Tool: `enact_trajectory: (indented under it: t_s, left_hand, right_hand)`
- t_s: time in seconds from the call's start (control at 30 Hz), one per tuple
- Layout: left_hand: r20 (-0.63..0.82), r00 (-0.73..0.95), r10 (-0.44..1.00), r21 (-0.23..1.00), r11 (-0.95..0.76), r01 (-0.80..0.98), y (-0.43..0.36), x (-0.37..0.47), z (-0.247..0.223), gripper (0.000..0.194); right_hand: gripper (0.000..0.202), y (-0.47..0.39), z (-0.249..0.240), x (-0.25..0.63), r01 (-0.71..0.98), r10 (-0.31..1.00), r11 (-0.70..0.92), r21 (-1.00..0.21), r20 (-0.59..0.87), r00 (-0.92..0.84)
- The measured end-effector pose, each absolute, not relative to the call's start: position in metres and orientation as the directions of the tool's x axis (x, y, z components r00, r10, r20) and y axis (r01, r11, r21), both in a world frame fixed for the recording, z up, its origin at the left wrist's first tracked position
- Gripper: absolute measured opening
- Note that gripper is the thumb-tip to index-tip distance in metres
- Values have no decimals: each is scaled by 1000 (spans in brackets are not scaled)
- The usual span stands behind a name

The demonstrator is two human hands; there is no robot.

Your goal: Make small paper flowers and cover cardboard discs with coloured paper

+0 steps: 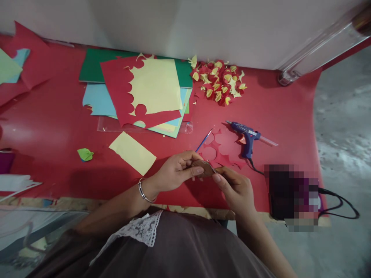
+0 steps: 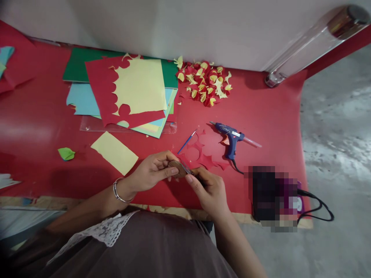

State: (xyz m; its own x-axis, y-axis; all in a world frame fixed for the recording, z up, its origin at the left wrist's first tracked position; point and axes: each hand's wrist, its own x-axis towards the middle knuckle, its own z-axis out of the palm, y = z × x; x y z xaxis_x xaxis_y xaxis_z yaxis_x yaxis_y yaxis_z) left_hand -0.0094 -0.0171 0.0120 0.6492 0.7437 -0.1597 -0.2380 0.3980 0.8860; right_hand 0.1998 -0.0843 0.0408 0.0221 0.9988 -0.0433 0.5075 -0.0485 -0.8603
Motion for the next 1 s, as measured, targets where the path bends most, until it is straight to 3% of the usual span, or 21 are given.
enact_trajectory:
  t_s: [0.37,0.73,0.83,1.0]
  left_hand:
    - [-203,645,736,892,411,-187,-16,-11,19,38]
    - [-135,651,747,965,249,-86,-14,-20,21,23]
    - [-159,644,748,945,304,-121,-11,-19,22,22]
    - [-321,544,775,871,467,-152,-6,-19,18,32]
  right_hand:
    - [67,-83,45,200,532,993,-116,-838,-110,43]
    - [56,-85,38,205,544,998,-64,-837,-65,17]
    - [58,-85,36,207,552,997,-71,-831,-50,52]
    - [56,-92,28,213,635,992,-97,-766,-23,124]
